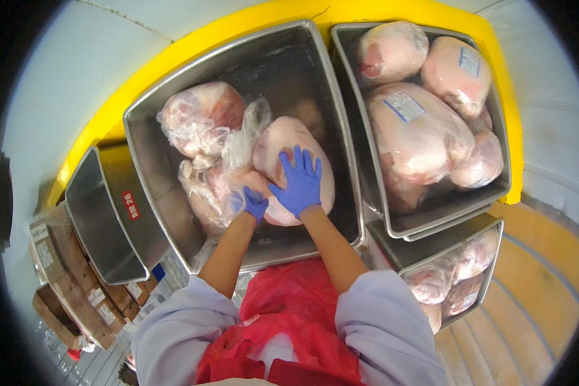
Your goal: The person unpacks large cuts of raw meat from plastic bags and places them into metal trays. They then use a knife to trim fat and connective tissue from the meat on a wooden cutting board.
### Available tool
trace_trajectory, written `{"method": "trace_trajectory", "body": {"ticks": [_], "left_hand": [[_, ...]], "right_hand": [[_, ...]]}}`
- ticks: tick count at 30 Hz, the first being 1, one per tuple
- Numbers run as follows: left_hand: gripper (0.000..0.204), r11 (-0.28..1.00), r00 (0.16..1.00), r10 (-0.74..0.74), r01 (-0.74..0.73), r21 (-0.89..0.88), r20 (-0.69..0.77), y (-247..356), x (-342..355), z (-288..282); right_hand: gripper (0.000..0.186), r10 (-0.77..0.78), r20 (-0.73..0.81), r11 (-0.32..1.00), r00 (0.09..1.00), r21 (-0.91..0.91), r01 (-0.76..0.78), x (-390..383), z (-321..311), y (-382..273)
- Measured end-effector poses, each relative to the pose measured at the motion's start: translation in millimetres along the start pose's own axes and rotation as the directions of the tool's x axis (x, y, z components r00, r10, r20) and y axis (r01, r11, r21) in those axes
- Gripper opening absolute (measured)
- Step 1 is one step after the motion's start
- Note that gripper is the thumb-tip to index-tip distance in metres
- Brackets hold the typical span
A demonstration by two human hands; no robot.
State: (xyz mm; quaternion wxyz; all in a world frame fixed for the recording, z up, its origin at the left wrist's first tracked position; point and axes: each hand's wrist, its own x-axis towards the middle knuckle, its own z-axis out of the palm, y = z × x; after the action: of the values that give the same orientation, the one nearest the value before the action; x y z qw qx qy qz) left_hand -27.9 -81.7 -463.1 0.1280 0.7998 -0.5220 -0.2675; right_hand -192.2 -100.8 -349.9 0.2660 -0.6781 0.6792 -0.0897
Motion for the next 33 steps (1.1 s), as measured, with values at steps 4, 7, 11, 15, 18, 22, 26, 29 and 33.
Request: {"method": "trace_trajectory", "body": {"ticks": [4, 7, 11, 15, 18, 22, 26, 29, 33], "left_hand": [[0.032, 0.999, 1.000, 0.021, -0.021, 0.039, -0.004, -6.9, 8.9, -11.7], [0.032, 0.996, 1.000, 0.012, -0.011, 0.093, -0.010, -8.7, 37.4, 6.0], [0.033, 0.977, 0.993, -0.026, 0.049, 0.207, -0.112, 1.7, 70.8, 42.5], [0.035, 0.947, 0.980, 0.003, 0.060, 0.314, -0.197, 21.6, 102.1, 70.8], [0.036, 0.852, 0.940, 0.304, -0.197, 0.485, -0.152, 2.1, 101.7, 76.4], [0.033, 0.938, 0.942, 0.317, -0.329, 0.106, 0.112, -38.6, 64.4, 49.0], [0.011, 0.201, 0.773, -0.285, 0.627, -0.753, 0.567, -61.9, 77.9, -46.5], [0.009, 0.121, 0.759, -0.511, 0.528, -0.841, 0.403, -99.5, 91.0, -96.8], [0.016, 0.802, 0.889, -0.327, 0.083, -0.591, -0.320, -106.2, 80.1, -105.9]], "right_hand": [[0.083, -0.005, 0.038, 0.982, 0.999, -0.189, 0.012, 20.4, 16.6, -7.8], [0.090, 0.134, 0.163, 0.969, 0.978, -0.227, -0.095, 25.8, 7.7, -5.3], [0.101, 0.138, 0.191, 0.957, 0.972, -0.277, -0.082, 36.3, 7.1, 0.8], [0.103, 0.085, 0.187, 0.966, 0.979, -0.255, -0.035, 46.3, 10.0, 11.0], [0.100, 0.080, 0.174, 0.972, 0.982, -0.232, -0.038, 40.4, 14.6, 25.1], [0.093, 0.094, 0.139, 0.982, 0.986, -0.174, -0.069, 35.3, 27.4, 47.2], [0.087, 0.078, 0.046, 0.968, 0.996, -0.242, -0.065, 25.1, 37.7, 36.6], [0.086, -0.222, 0.040, 0.975, 0.974, -0.025, 0.223, 16.9, 67.5, 18.1], [0.075, -0.192, 0.090, 0.975, 0.977, 0.131, 0.179, 23.9, 100.7, -7.1]]}}
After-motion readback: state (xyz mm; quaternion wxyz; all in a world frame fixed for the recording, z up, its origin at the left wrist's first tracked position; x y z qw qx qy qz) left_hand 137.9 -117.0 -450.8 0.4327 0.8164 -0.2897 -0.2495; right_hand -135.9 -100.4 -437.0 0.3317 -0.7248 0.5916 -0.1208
